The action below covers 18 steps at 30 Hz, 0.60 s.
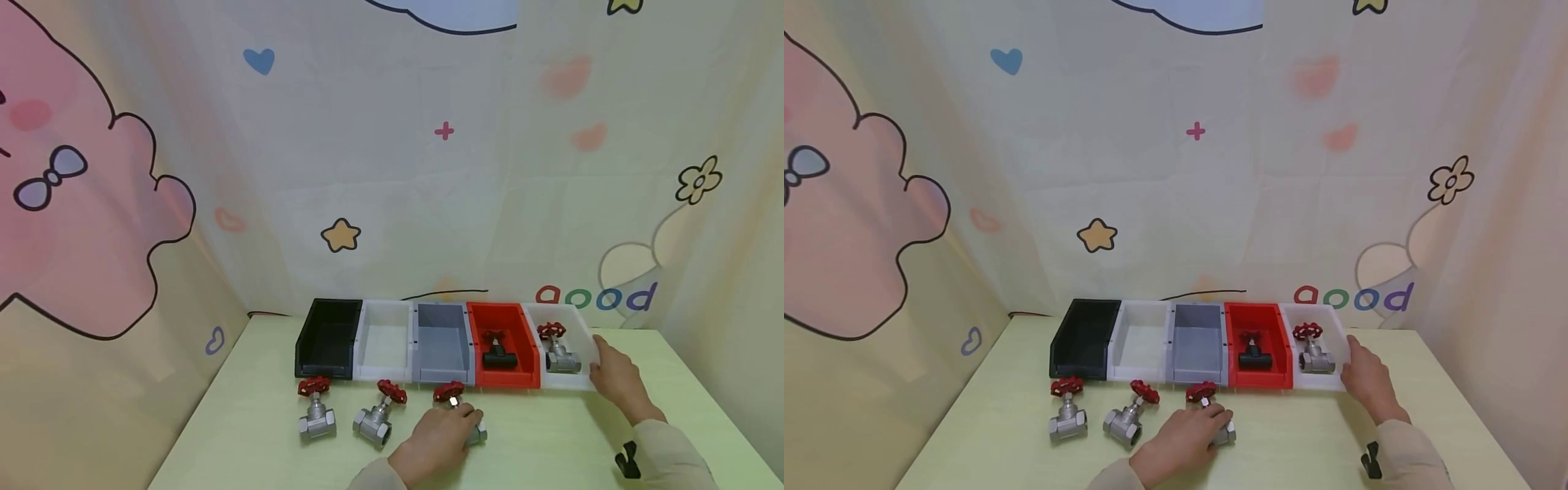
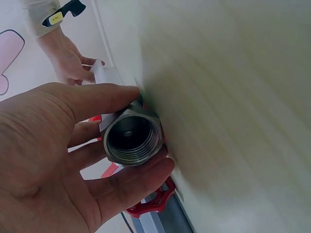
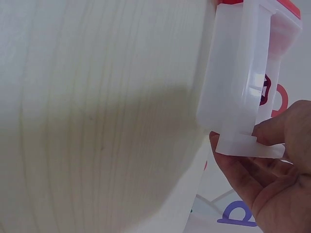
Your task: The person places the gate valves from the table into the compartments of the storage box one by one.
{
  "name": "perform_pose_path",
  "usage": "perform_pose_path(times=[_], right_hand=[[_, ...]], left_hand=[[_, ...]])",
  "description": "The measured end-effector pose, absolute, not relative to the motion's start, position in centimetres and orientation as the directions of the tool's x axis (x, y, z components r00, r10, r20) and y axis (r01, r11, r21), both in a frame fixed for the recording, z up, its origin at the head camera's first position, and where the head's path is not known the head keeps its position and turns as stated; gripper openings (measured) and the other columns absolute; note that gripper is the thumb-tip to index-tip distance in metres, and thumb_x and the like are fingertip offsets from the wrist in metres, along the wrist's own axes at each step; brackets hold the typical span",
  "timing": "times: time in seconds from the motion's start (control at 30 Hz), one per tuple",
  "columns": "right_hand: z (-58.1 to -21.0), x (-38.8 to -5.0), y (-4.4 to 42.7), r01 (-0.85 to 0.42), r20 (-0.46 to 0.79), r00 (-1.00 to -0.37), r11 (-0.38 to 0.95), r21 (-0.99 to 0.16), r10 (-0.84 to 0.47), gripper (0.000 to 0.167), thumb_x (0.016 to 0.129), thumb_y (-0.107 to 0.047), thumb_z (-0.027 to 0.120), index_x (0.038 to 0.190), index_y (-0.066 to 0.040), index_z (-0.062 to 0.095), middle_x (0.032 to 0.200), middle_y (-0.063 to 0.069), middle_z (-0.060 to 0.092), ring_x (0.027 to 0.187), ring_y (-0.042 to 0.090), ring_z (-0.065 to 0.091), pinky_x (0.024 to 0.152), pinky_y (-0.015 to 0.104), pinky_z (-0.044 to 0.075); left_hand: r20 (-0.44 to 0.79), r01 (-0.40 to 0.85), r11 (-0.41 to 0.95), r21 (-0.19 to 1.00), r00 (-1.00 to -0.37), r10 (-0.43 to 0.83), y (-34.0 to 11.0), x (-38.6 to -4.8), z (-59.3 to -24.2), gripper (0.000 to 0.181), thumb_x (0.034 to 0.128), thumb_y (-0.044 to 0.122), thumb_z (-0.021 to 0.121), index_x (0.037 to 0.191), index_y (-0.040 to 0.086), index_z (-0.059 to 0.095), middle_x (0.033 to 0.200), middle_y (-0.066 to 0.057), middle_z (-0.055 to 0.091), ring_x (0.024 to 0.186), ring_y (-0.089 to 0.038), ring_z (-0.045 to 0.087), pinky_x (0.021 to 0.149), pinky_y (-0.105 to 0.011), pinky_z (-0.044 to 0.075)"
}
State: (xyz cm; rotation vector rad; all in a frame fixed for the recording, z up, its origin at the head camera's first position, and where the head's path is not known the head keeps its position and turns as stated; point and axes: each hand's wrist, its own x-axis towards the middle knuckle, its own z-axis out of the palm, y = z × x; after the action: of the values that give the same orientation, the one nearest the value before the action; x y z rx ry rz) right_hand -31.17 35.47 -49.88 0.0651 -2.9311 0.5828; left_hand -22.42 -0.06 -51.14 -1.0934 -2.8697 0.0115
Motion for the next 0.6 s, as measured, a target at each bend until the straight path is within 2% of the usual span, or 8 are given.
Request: perform_pose_path(times=[0.27,0.6], right_hand=[[-49.86,-31.09,35.32,-0.052,0.132,-0.991,0.922,-0.385,-0.001,0.06,0.09,-0.002,0.053,0.142,0.018,0.027,0.129,0.046,0.045,0.11,0.062,0.051,0.082,0.069,0.046],[-49.89,-31.18,35.24,-0.037,0.123,-0.992,0.921,-0.387,0.012,0.06,0.091,-0.002,0.053,0.142,0.016,0.027,0.129,0.046,0.046,0.11,0.061,0.052,0.082,0.068,0.047]], left_hand=[[0.077,0.652,0.757,-0.036,-0.754,0.653,-0.1,-22.29,-51.26,0.048,0.0796,0.013,0.072,0.123,0.027,0.061,0.12,0.012,0.062,0.096,-0.008,0.065,0.068,-0.026,0.053],[0.1,0.635,0.773,-0.002,-0.769,0.632,-0.08,-22.47,-51.68,0.041,0.0811,0.012,0.073,0.119,0.024,0.064,0.119,0.011,0.063,0.1,-0.009,0.065,0.074,-0.025,0.054]])
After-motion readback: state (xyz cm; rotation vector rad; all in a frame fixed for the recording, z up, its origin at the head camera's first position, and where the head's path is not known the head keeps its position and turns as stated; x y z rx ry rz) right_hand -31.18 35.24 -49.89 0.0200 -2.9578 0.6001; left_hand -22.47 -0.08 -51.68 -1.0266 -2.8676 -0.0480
